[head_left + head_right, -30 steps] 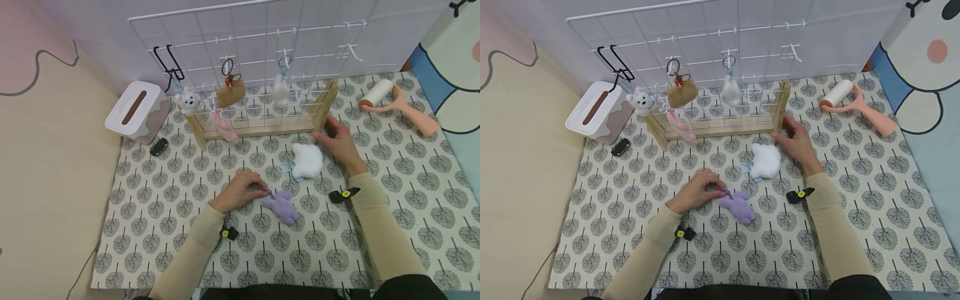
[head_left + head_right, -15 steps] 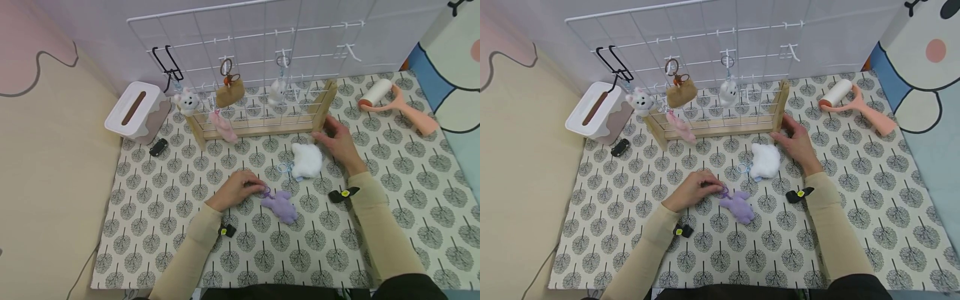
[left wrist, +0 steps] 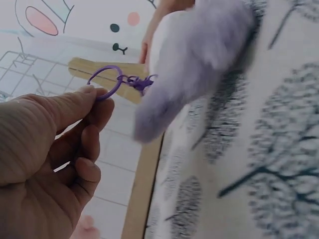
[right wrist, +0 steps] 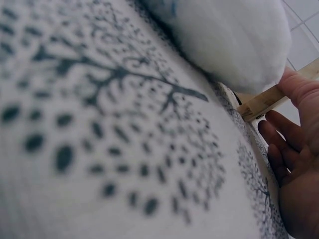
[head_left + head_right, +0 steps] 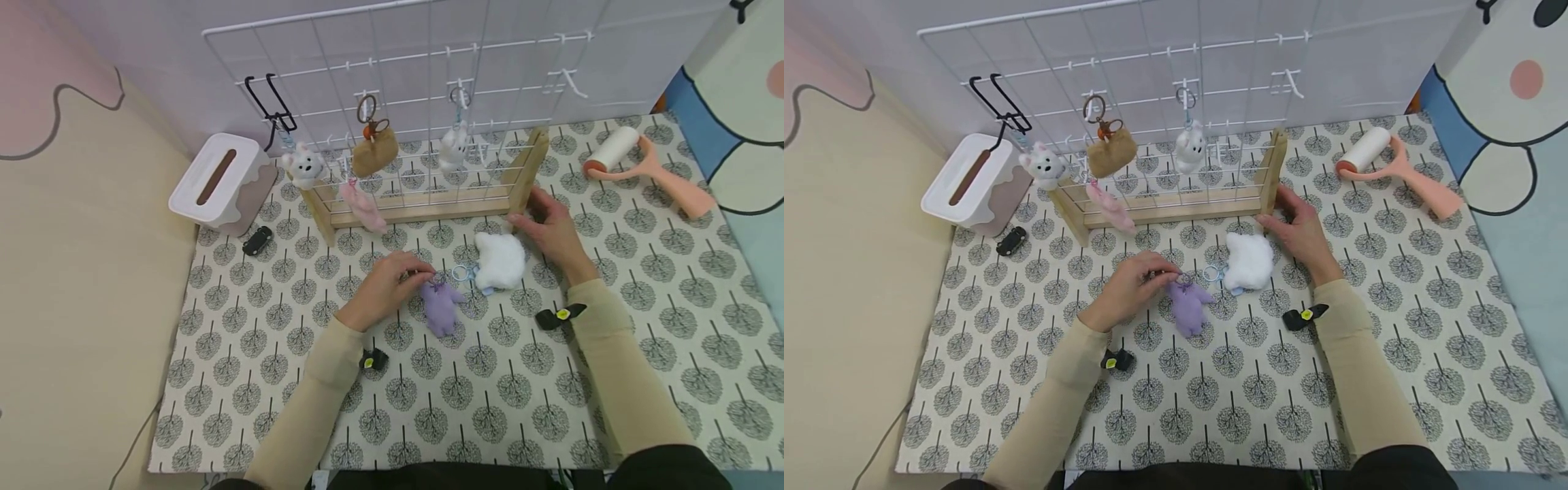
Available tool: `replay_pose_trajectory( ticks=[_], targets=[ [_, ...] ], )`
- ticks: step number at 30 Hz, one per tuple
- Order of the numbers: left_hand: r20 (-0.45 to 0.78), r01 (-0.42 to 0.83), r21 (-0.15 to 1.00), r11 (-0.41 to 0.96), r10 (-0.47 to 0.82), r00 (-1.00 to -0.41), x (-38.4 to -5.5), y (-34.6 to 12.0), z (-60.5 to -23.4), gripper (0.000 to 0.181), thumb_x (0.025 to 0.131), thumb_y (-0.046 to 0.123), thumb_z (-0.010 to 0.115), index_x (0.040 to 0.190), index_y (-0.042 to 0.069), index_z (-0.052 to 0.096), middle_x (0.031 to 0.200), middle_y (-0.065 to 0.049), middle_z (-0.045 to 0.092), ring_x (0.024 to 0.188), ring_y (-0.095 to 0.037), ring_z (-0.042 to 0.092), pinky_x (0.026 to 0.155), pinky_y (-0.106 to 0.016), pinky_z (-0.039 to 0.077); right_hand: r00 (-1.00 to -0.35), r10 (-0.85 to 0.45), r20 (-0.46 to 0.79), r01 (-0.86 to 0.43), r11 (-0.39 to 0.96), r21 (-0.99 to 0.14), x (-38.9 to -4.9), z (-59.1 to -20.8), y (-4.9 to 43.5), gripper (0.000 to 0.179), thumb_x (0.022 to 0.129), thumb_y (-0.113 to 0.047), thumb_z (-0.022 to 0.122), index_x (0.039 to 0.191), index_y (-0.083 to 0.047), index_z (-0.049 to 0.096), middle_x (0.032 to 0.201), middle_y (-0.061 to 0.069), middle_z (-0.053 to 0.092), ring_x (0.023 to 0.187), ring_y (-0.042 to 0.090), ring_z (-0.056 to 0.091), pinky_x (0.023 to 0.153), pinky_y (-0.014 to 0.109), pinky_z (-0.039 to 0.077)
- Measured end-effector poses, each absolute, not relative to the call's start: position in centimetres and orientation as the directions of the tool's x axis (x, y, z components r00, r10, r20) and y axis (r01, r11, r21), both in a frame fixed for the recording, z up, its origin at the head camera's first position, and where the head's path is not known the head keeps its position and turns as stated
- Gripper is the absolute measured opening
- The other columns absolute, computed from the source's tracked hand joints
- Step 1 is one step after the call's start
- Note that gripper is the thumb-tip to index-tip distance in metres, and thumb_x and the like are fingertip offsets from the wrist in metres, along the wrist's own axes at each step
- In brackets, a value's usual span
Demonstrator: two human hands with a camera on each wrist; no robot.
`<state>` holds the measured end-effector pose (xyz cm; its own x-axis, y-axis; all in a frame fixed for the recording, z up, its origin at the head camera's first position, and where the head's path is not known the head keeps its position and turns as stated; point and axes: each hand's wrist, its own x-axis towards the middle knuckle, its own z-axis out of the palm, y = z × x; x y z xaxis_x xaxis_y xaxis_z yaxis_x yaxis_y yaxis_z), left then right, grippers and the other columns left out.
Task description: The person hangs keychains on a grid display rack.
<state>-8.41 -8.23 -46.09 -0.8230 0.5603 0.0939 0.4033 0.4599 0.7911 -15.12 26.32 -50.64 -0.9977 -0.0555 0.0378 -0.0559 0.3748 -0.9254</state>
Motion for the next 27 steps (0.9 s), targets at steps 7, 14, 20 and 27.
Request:
replay_pose_trajectory(
  ticks=[7,14,20,27],
  targets=[
    [0.242,0.488,0.764,0.423,0.513,-0.823,-10.1,-7.6,-44.3,0.013,0.099,0.012,0.074,0.109,0.005,0.079,0.102,-0.004,0.077,0.088,-0.014,0.063,0.078,-0.033,0.054,-0.998,-0.053,0.031,-0.049,0.370,-0.928,-15.1,-50.6,26.3,0.068,0.099,-0.007,0.074,0.160,-0.010,0.045,0.151,0.028,0.054,0.131,0.017,0.056,0.115,0.036,0.043],
    [0.308,0.536,0.737,0.412,0.500,-0.809,-11.5,-6.9,-42.6,0.016,0.100,0.015,0.074,0.111,0.005,0.078,0.106,-0.006,0.078,0.093,-0.017,0.064,0.081,-0.039,0.054,-0.998,-0.056,0.022,-0.041,0.366,-0.930,-15.2,-50.8,26.3,0.070,0.098,-0.008,0.076,0.161,-0.013,0.045,0.152,0.024,0.056,0.137,0.032,0.053,0.119,0.044,0.040],
    [0.316,0.526,0.753,0.395,0.484,-0.816,-12.1,-6.5,-41.5,0.015,0.100,0.015,0.073,0.111,0.006,0.078,0.106,-0.005,0.077,0.093,-0.015,0.064,0.082,-0.042,0.055,-0.998,-0.053,0.028,-0.046,0.376,-0.925,-15.1,-50.7,26.3,0.068,0.098,-0.013,0.076,0.160,-0.014,0.047,0.151,0.023,0.057,0.137,0.029,0.053,0.117,0.035,0.041],
    [0.346,0.548,0.738,0.393,0.476,-0.808,-12.6,-5.8,-40.3,0.015,0.100,0.015,0.074,0.111,0.006,0.078,0.101,-0.004,0.075,0.090,-0.016,0.058,0.079,-0.043,0.054,-0.998,-0.050,0.027,-0.044,0.376,-0.926,-15.0,-50.6,26.3,0.067,0.098,-0.014,0.077,0.159,-0.015,0.049,0.151,0.022,0.057,0.137,0.028,0.053,0.117,0.035,0.041]
  ],
)
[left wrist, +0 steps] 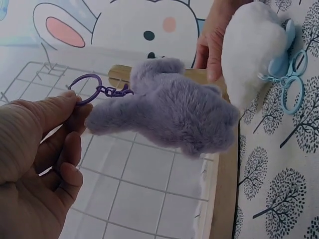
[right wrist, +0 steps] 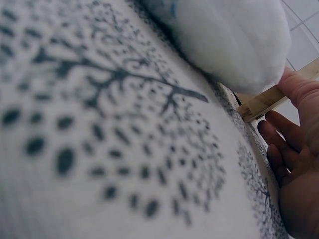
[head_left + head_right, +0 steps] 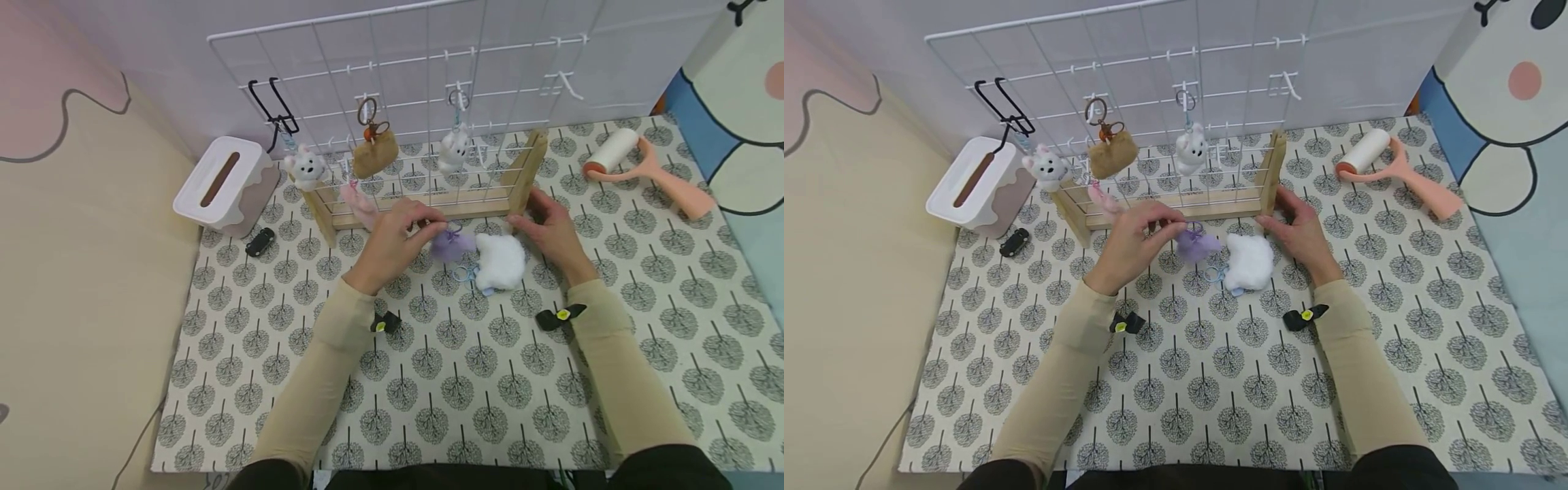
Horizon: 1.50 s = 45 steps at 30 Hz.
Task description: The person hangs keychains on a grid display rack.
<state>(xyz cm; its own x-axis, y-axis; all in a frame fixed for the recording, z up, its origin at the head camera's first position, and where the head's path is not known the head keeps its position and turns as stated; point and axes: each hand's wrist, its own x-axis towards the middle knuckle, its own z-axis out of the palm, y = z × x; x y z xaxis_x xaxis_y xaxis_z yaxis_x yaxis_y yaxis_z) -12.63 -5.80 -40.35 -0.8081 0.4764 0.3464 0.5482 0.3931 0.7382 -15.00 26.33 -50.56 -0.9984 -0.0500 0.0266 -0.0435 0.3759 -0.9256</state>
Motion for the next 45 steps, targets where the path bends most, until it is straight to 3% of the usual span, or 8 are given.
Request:
replay_pose_trajectory(
  ticks=[8,22,34,45],
  targets=[
    [0.418,0.602,0.703,0.379,0.464,-0.781,-13.8,-4.2,-39.0,0.014,0.100,0.015,0.074,0.109,0.006,0.079,0.102,-0.005,0.077,0.087,-0.014,0.060,0.078,-0.031,0.052,-0.999,-0.046,0.022,-0.038,0.387,-0.921,-14.9,-50.5,26.5,0.067,0.098,-0.014,0.077,0.159,-0.015,0.048,0.151,0.022,0.057,0.137,0.030,0.053,0.117,0.036,0.041],
    [0.510,0.607,0.733,0.307,0.342,-0.789,-15.5,-1.6,-36.8,0.014,0.100,0.013,0.074,0.109,0.002,0.077,0.098,-0.008,0.076,0.082,-0.014,0.059,0.073,-0.027,0.049,-0.997,-0.055,0.050,-0.066,0.355,-0.933,-14.9,-50.6,26.3,0.068,0.097,-0.010,0.077,0.159,-0.014,0.049,0.150,0.026,0.057,0.131,0.017,0.056,0.116,0.036,0.043],
    [0.460,0.515,0.807,0.288,0.239,-0.855,-15.9,-0.6,-36.9,0.016,0.100,0.013,0.074,0.109,0.000,0.078,0.095,-0.010,0.074,0.079,-0.015,0.058,0.068,-0.024,0.046,-0.997,-0.054,0.047,-0.063,0.355,-0.933,-15.2,-50.6,26.3,0.068,0.097,-0.008,0.077,0.158,-0.014,0.049,0.152,0.025,0.056,0.134,0.020,0.056,0.118,0.039,0.042],
    [0.376,0.439,0.843,0.310,0.241,-0.894,-16.1,-0.7,-39.0,0.013,0.099,0.011,0.075,0.109,0.002,0.078,0.096,-0.008,0.074,0.079,-0.014,0.058,0.070,-0.023,0.046,-0.997,-0.050,0.051,-0.066,0.363,-0.929,-15.2,-50.5,26.3,0.068,0.095,-0.006,0.077,0.157,-0.013,0.050,0.150,0.023,0.058,0.129,0.014,0.057,0.113,0.036,0.045]
  ],
)
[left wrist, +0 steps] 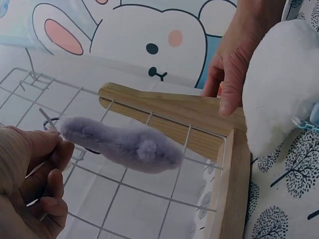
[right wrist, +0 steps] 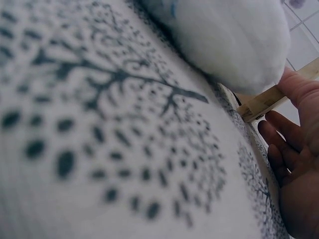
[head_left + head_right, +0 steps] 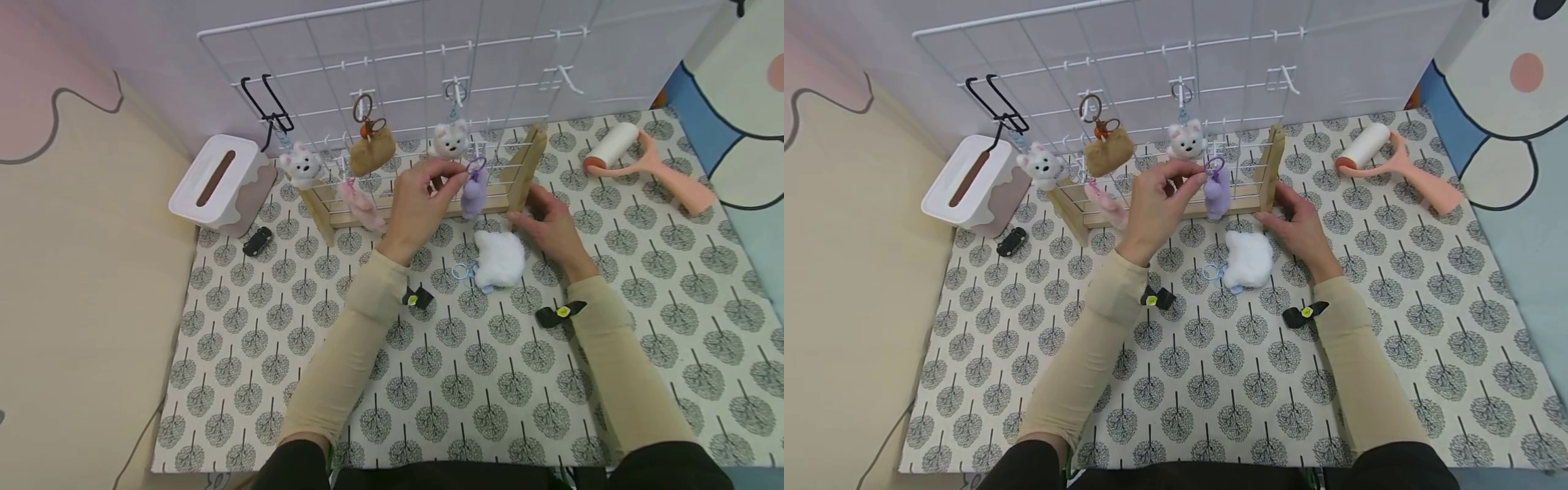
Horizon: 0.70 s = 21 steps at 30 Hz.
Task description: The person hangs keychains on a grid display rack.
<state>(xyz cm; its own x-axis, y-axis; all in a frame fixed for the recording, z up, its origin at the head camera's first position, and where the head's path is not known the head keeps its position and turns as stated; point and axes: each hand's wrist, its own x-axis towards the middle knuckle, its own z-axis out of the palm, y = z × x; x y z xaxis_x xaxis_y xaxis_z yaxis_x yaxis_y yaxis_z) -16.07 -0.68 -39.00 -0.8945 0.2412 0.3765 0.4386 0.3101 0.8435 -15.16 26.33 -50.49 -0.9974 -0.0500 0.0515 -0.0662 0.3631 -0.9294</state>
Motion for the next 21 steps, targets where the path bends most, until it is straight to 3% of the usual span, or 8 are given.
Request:
replay_pose_trajectory(
  ticks=[7,21],
  targets=[
    [0.294,0.374,0.853,0.364,0.257,-0.921,-15.8,-1.7,-40.9,0.016,0.101,0.016,0.073,0.111,0.004,0.079,0.098,-0.007,0.075,0.082,-0.015,0.059,0.075,-0.024,0.046,-0.998,-0.050,0.032,-0.048,0.355,-0.934,-15.3,-50.7,26.4,0.070,0.095,-0.005,0.077,0.159,-0.012,0.048,0.154,0.023,0.055,0.140,0.031,0.052,0.120,0.046,0.039],
    [0.158,0.315,0.843,0.436,0.360,-0.920,-14.0,-2.7,-46.3,0.017,0.100,0.019,0.076,0.113,0.009,0.079,0.100,-0.001,0.076,0.084,-0.011,0.061,0.075,-0.026,0.048,-0.998,-0.053,0.035,-0.051,0.353,-0.934,-15.1,-50.5,26.3,0.068,0.097,-0.008,0.076,0.159,-0.015,0.049,0.153,0.024,0.055,0.138,0.028,0.053,0.119,0.039,0.040]
  ],
)
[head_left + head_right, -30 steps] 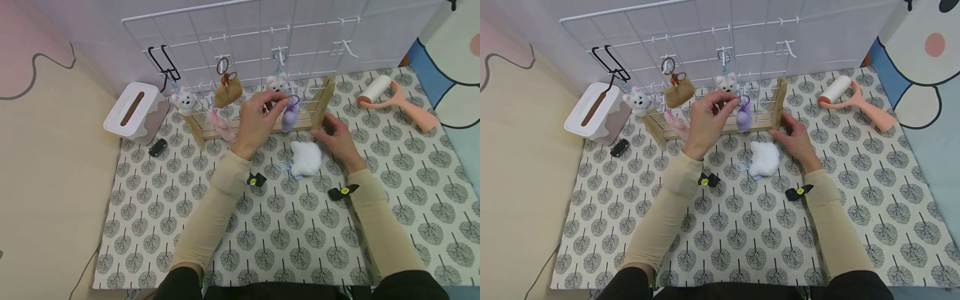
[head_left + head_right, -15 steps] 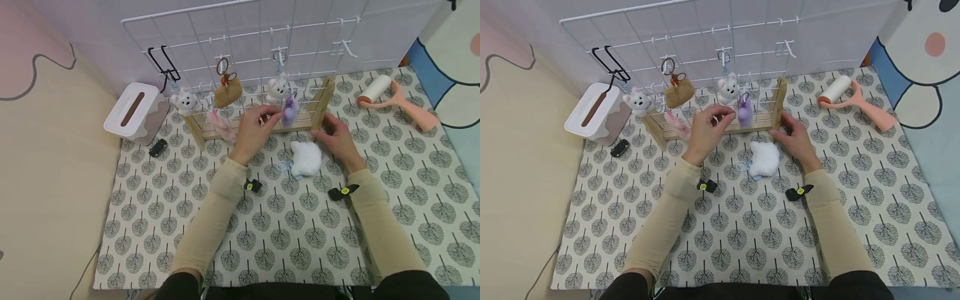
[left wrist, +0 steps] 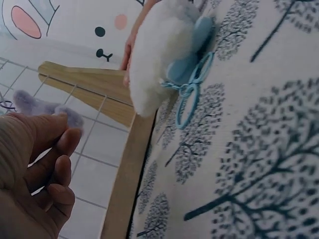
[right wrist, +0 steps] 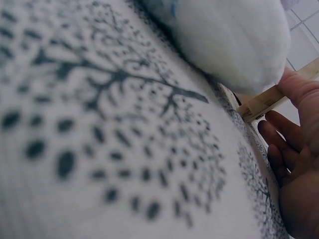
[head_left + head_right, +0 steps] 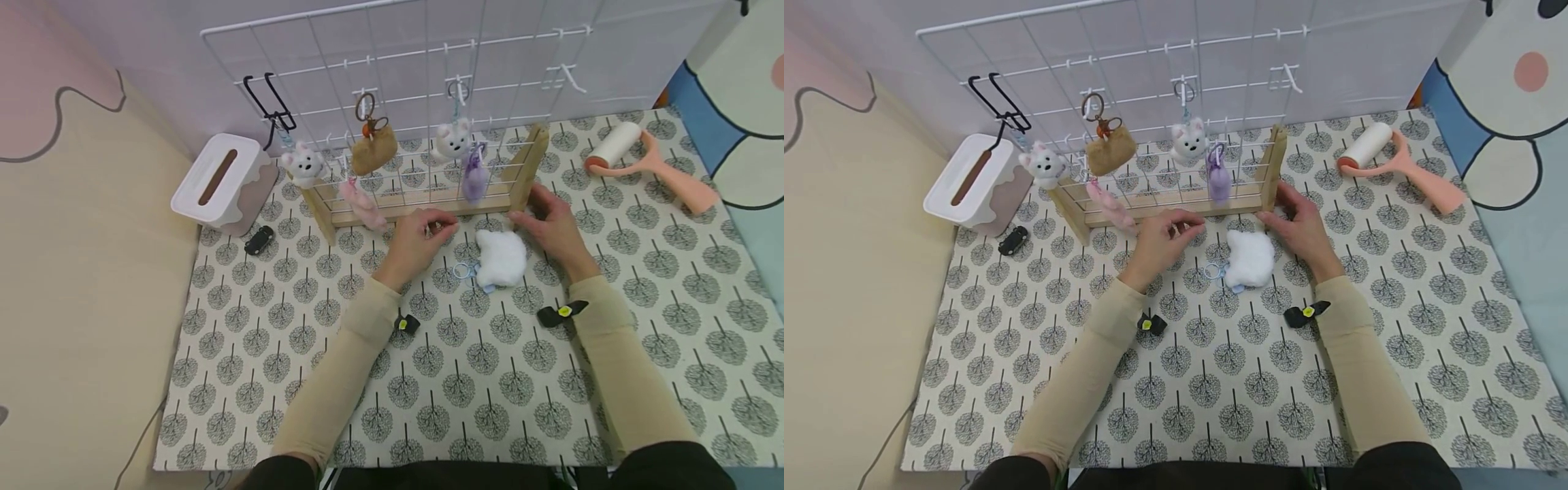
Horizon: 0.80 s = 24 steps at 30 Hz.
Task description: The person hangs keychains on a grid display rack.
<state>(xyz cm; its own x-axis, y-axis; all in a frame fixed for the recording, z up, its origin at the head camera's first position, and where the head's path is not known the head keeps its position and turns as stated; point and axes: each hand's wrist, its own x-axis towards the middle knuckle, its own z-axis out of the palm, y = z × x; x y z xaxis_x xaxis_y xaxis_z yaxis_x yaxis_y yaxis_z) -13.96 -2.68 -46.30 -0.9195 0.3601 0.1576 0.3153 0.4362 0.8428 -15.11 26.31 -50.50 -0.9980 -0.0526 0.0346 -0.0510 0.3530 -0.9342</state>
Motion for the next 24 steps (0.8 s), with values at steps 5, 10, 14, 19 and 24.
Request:
replay_pose_trajectory(
  ticks=[5,10,14,19,24],
  targets=[
    [0.115,0.322,0.821,0.471,0.417,-0.902,-12.9,-2.8,-47.8,0.020,0.099,0.021,0.077,0.115,0.010,0.079,0.102,0.000,0.075,0.088,-0.012,0.062,0.076,-0.027,0.048,-0.998,-0.050,0.025,-0.041,0.359,-0.932,-15.1,-50.5,26.3,0.068,0.097,-0.009,0.077,0.159,-0.016,0.049,0.153,0.023,0.055,0.139,0.030,0.053,0.119,0.041,0.040],
    [0.071,0.351,0.790,0.503,0.493,-0.867,-12.3,-3.1,-49.0,0.025,0.097,0.021,0.079,0.119,0.011,0.078,0.108,0.001,0.075,0.095,-0.013,0.060,0.082,-0.027,0.048,-0.998,-0.048,0.030,-0.045,0.356,-0.933,-15.2,-50.5,26.3,0.068,0.096,-0.008,0.077,0.158,-0.016,0.050,0.151,0.023,0.057,0.134,0.024,0.055,0.117,0.039,0.042],
    [0.020,0.359,0.770,0.527,0.542,-0.840,-12.2,-3.2,-49.4,0.034,0.093,0.023,0.084,0.124,0.012,0.077,0.108,0.001,0.070,0.101,-0.016,0.056,0.089,-0.029,0.047,-0.998,-0.052,0.046,-0.061,0.346,-0.936,-15.1,-50.6,26.3,0.067,0.097,-0.008,0.076,0.158,-0.014,0.050,0.149,0.026,0.057,0.127,0.014,0.057,0.113,0.033,0.043],
    [-0.059,0.345,0.747,0.568,0.574,-0.817,-12.2,-3.4,-49.8,0.045,0.089,0.029,0.087,0.130,0.015,0.075,0.109,0.002,0.064,0.107,-0.016,0.053,0.094,-0.031,0.046,-0.997,-0.058,0.041,-0.058,0.333,-0.941,-15.1,-50.6,26.3,0.069,0.097,-0.009,0.076,0.159,-0.016,0.048,0.152,0.025,0.055,0.131,0.017,0.056,0.116,0.036,0.043],
    [-0.069,0.344,0.740,0.578,0.574,-0.816,-12.1,-3.4,-50.4,0.047,0.089,0.032,0.087,0.132,0.017,0.074,0.108,0.004,0.062,0.109,-0.015,0.052,0.095,-0.031,0.046,-0.999,-0.047,0.020,-0.035,0.330,-0.943,-15.0,-50.3,26.2,0.070,0.096,-0.007,0.077,0.159,-0.017,0.048,0.153,0.024,0.054,0.138,0.030,0.053,0.120,0.046,0.039]
  ],
)
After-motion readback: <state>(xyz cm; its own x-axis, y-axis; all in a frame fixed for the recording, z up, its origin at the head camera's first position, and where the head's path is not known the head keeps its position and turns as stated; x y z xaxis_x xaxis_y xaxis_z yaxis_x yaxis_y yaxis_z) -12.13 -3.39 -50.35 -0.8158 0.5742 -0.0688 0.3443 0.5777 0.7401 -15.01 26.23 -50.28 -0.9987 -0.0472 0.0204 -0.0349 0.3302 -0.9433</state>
